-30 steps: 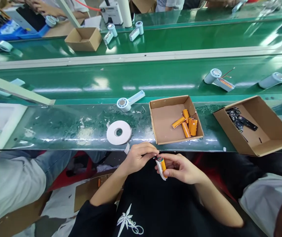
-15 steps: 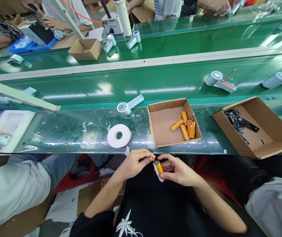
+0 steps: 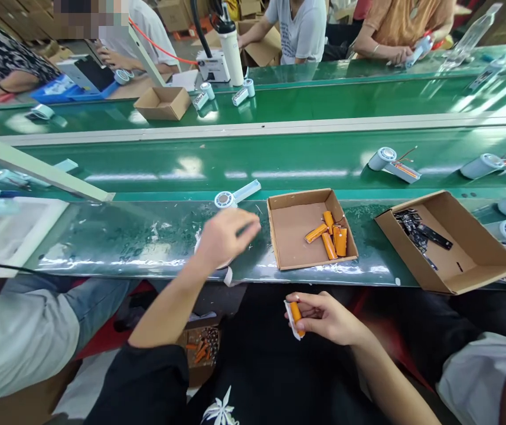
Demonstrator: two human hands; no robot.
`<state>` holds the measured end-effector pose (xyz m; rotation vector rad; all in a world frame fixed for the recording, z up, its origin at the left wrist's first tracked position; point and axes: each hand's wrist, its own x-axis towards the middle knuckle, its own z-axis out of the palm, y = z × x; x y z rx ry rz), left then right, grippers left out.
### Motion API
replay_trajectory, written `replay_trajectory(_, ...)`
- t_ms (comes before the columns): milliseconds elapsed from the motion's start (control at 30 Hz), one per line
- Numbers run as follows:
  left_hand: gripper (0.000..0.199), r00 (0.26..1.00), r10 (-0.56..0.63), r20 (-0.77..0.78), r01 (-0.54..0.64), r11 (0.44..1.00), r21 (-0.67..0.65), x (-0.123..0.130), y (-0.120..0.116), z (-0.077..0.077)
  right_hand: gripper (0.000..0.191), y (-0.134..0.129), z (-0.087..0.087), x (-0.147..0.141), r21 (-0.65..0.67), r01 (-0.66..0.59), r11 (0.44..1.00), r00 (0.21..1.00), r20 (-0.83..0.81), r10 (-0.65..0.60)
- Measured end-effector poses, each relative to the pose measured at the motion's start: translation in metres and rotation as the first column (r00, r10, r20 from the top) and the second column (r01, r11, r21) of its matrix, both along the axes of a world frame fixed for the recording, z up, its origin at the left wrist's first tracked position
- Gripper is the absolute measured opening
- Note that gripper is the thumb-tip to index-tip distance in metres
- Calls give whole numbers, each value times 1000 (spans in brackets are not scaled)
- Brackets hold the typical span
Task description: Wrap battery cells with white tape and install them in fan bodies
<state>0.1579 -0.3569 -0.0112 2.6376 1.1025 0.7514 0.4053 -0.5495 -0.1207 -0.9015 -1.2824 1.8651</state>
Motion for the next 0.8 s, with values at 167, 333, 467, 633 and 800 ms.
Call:
replay_trajectory(167,37,722,280,-633,-392,919,-41,-3,96,8,48,-16,4,25,8,159,987,985,-68,-158)
replay_trajectory(333,14,677,95,-730,-184,982,-42,22,147,0,42,-24,29,64,97,487,868,873,-77,-481)
replay_trajectory(467,19,800,-21,-600,-24,998,-66,67,190,1,38,22,83,78,370,673,640,717,-116,-687)
replay_trajectory(633,17,835,-150,-530,5,964,-266,93,233,4,44,142,132,66,589,550,593,716,33,-697)
replay_trajectory(800,27,899,-101,-426,-15,965,-261,87,240,-6,45,269,128,45,735,87,672,596,502,-626)
